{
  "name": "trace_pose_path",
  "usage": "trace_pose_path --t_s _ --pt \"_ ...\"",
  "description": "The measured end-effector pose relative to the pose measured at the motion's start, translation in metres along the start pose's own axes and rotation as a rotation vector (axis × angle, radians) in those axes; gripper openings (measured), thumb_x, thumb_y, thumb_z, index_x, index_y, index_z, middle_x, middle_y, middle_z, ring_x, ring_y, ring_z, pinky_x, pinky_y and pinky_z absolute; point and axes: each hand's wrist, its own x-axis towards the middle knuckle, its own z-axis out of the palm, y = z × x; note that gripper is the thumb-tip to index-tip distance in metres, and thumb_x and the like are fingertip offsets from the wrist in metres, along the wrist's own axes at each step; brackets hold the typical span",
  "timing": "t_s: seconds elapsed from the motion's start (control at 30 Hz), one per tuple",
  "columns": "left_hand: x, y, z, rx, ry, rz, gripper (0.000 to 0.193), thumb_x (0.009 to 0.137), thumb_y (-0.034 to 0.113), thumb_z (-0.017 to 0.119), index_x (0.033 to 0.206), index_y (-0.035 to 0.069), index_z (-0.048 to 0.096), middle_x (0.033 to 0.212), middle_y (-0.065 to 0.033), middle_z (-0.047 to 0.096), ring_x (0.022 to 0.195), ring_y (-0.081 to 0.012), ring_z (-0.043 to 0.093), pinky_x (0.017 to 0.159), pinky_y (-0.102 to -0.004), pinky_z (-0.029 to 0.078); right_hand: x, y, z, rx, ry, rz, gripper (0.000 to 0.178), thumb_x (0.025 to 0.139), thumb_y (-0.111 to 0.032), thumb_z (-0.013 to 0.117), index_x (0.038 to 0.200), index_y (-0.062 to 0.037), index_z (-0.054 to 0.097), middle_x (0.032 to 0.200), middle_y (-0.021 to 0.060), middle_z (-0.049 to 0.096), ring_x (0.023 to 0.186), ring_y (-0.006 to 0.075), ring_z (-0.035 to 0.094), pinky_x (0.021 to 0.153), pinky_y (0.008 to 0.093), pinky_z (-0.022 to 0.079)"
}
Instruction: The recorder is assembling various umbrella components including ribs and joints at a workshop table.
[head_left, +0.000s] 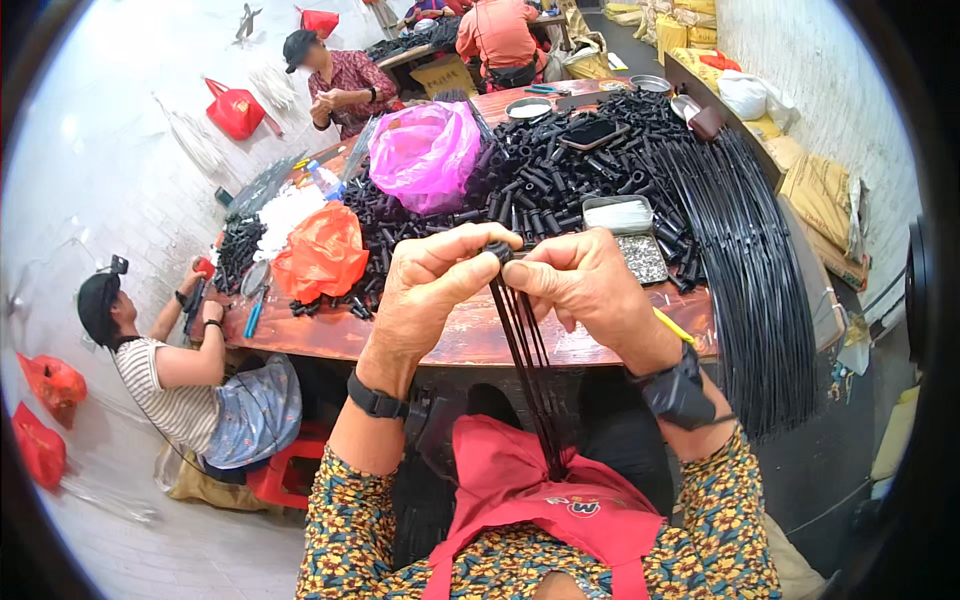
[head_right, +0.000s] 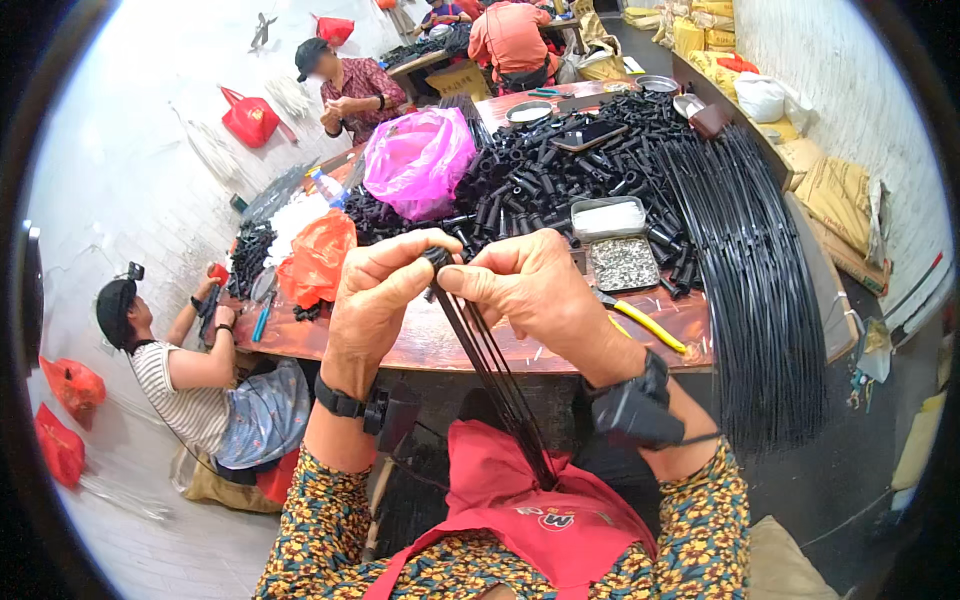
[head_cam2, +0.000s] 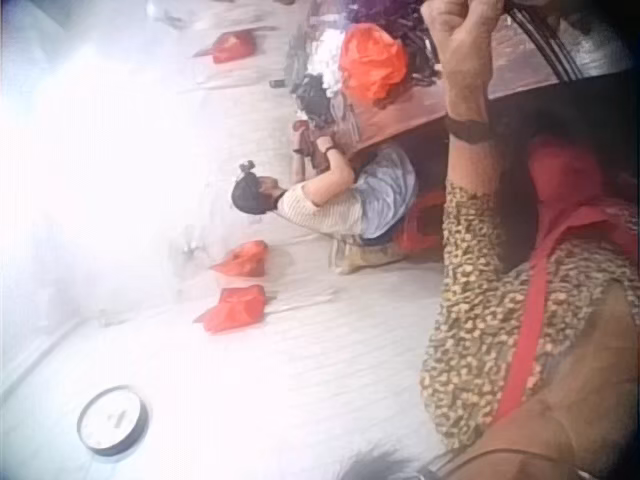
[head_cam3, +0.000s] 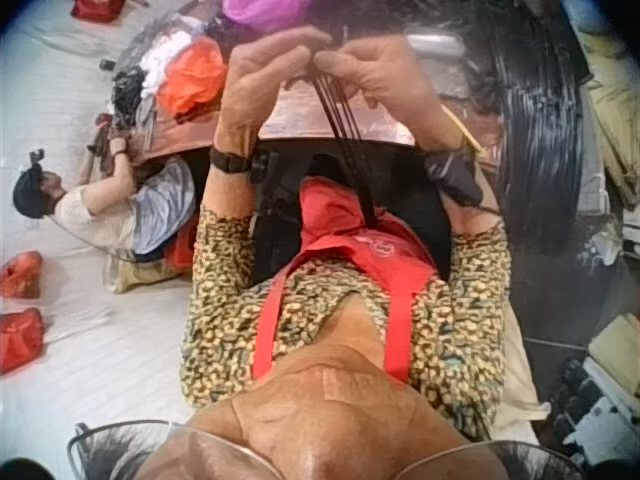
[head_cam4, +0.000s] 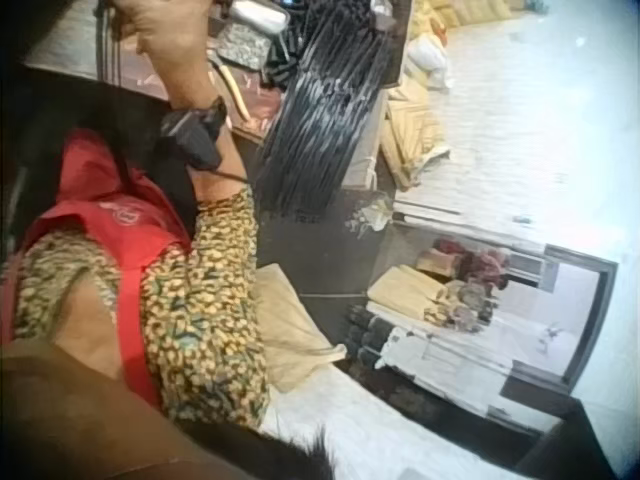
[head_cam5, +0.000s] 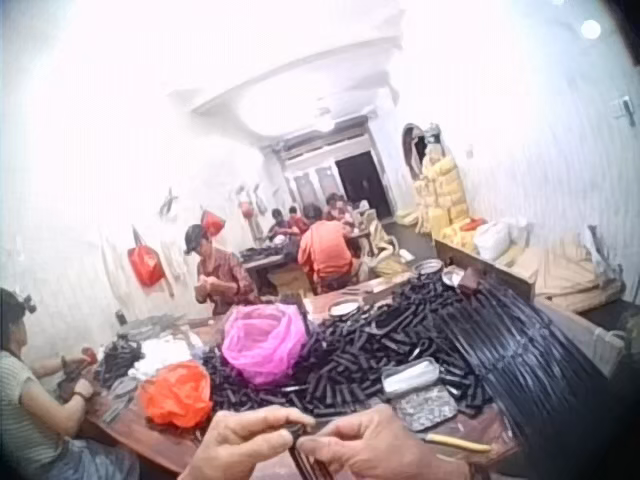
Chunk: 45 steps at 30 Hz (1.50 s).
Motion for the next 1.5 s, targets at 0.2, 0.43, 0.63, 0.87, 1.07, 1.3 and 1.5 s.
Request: trace_pose_path --t_s 0.2,0.43,0.63,0.87,1.07,1.3,1.5 --pt "-0.016 -0.014 0.020 -0.288 0.348 0.006 0.024 0.088 0.006 0.063 0.112 -0.002 0.063 0.093 -0.0061 0.067 0.081 -0.0103 0.063 0.074 -0.0259 0.053 -0.009 0.005 0.011 -0.277 0.166 -0.152 0.023 0.081 -0.021 0.076 0.075 0.0005 0.069 0.060 -0.0019 0.060 0.053 0.0018 0.049 0.043 0.0207 0.037" --pt "-0.028 -0.044 0.015 -0.473 0.268 -0.073 0.015 0.088 0.010 0.065 0.098 -0.001 0.067 0.087 -0.0071 0.069 0.074 -0.0127 0.065 0.069 -0.0273 0.054 -0.010 0.005 0.007 -0.278 0.010 -0.138 0.023 0.089 -0.024 0.067 0.083 -0.0011 0.069 0.070 0.0001 0.065 0.056 0.0023 0.056 0.043 0.0177 0.045" --pt "-0.031 -0.046 0.009 -0.351 0.247 0.001 0.012 0.087 0.011 0.067 0.088 -0.001 0.069 0.077 -0.0034 0.067 0.066 -0.0082 0.060 0.062 -0.0229 0.051 -0.010 0.013 0.018 -0.364 -0.024 -0.169 0.022 0.092 -0.020 0.061 0.082 -0.0004 0.068 0.067 0.0002 0.063 0.058 0.0040 0.059 0.044 0.0185 0.048" --pt "-0.028 -0.047 -0.001 -0.340 0.231 -0.019 0.012 0.085 0.012 0.069 0.084 0.000 0.068 0.074 -0.0035 0.066 0.062 -0.0078 0.060 0.057 -0.0217 0.051 -0.004 0.015 0.020 -0.483 -0.010 -0.227 0.023 0.092 -0.018 0.061 0.080 0.0005 0.068 0.066 -0.0001 0.062 0.055 0.0033 0.057 0.042 0.0187 0.046" --pt "-0.017 -0.048 -0.019 -0.332 -0.014 -0.167 0.017 0.081 0.016 0.074 0.089 0.005 0.065 0.069 -0.0007 0.061 0.059 -0.0087 0.057 0.058 -0.0224 0.047 0.001 0.019 0.007 -0.302 -0.224 -0.214 0.024 0.094 -0.020 0.059 0.088 0.0003 0.070 0.071 0.0028 0.065 0.051 0.0050 0.055 0.044 0.0173 0.045" --pt "-0.008 -0.048 -0.020 -0.419 -0.257 -0.066 0.044 0.088 0.020 0.065 0.123 -0.004 0.057 0.091 -0.0070 0.063 0.071 -0.0090 0.056 0.064 -0.0236 0.045 0.003 0.039 0.010 0.022 -0.310 -0.108 0.045 0.098 -0.036 0.048 0.099 0.0040 0.067 0.091 0.0144 0.070 0.058 0.0113 0.064 0.044 0.0190 0.048" --pt "-0.019 -0.021 -0.019 -0.388 -0.040 -0.111 0.029 0.082 0.008 0.066 0.107 -0.006 0.063 0.100 -0.0197 0.068 0.086 -0.0247 0.068 0.080 -0.0347 0.054 -0.014 0.044 0.027 0.002 -0.319 0.118 0.043 0.093 -0.031 0.056 0.123 0.0000 0.057 0.098 0.0115 0.069 0.073 0.0118 0.065 0.053 0.0214 0.049"
